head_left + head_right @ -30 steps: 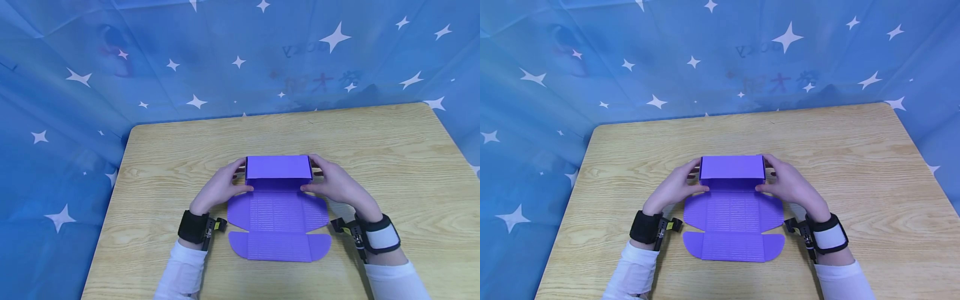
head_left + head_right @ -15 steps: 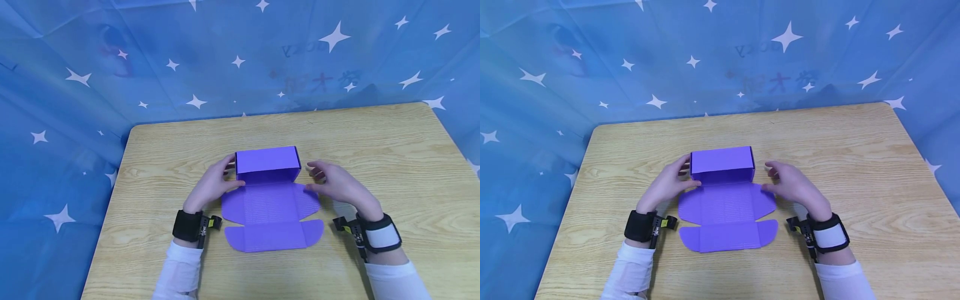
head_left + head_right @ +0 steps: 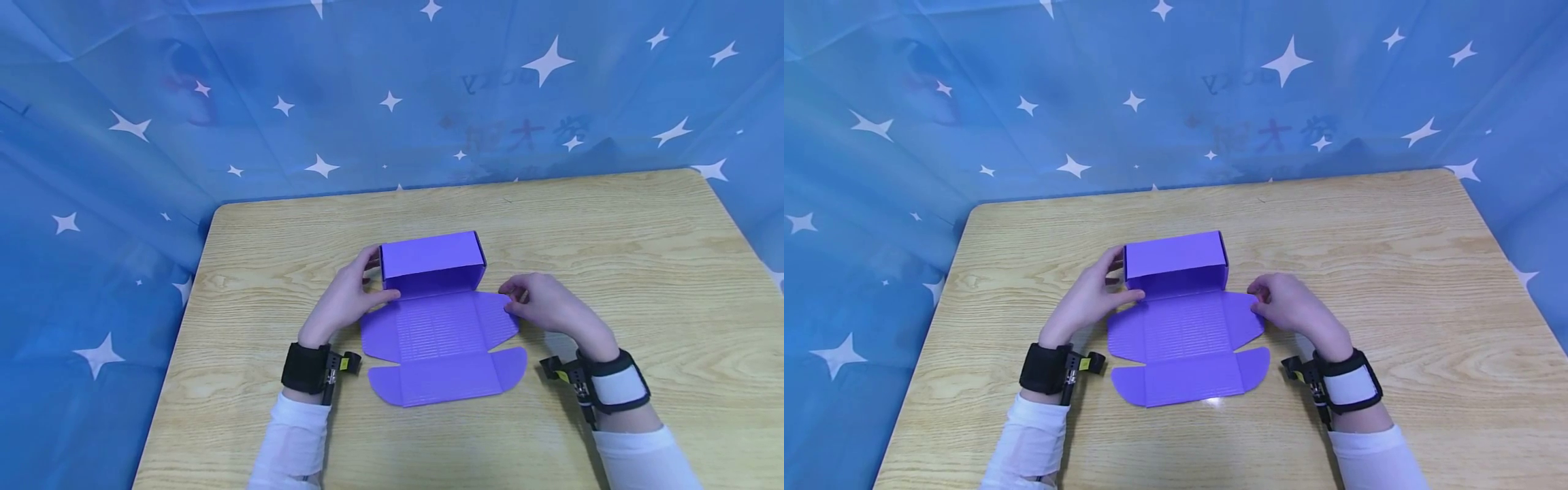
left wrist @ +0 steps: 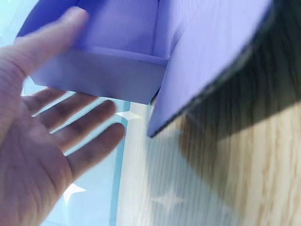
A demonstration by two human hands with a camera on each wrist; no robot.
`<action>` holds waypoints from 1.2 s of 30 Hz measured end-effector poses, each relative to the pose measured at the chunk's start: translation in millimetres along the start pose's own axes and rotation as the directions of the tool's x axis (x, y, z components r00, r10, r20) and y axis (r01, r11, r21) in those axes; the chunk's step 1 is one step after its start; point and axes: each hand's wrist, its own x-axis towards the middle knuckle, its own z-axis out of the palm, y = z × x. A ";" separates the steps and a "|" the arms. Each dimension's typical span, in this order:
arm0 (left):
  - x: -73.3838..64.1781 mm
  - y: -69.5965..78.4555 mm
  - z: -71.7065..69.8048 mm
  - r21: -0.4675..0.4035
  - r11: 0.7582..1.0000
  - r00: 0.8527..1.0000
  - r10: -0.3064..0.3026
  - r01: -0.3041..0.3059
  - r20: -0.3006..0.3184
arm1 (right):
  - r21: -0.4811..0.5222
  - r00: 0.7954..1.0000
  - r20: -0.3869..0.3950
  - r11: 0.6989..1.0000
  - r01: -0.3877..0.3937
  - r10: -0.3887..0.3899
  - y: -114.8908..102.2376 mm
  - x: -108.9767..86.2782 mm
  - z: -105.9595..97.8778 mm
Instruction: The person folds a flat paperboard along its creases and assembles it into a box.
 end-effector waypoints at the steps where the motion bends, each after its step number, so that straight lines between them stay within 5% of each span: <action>1: -0.8 0.8 -0.7 -0.010 1.000 1.000 0.008 -0.008 -0.008 | -0.001 1.000 0.001 1.000 -0.001 0.001 -0.5 0.3 0.1; 8: -4.4 5.2 -4.9 -0.033 0.995 0.993 0.093 -0.095 -0.067 | -0.007 1.000 -0.004 1.000 0.000 0.000 -5.2 2.2 1.8; 14: -13.7 6.6 -7.3 -0.004 0.997 0.994 0.072 -0.072 -0.082 | -0.032 1.000 -0.012 0.999 0.025 -0.025 -6.0 10.4 2.0; 20: -31.8 11.8 -7.0 0.097 0.994 0.994 0.060 -0.051 -0.094 | -0.176 0.994 0.025 0.979 0.106 -0.103 -13.9 40.8 -13.7; 27: -55.7 28.8 14.5 0.273 0.962 0.972 0.075 -0.011 -0.224 | -0.246 0.981 0.103 0.951 0.187 -0.166 -26.7 84.3 -33.7; 32: -66.9 38.0 28.8 0.277 0.961 0.959 0.082 -0.004 -0.272 | -0.245 0.987 0.090 0.957 0.154 -0.136 -26.5 98.4 -35.8; 36: -68.6 38.2 25.0 0.206 0.979 0.967 0.053 0.000 -0.251 | -0.215 0.990 0.070 0.967 0.133 -0.121 -26.5 97.2 -36.6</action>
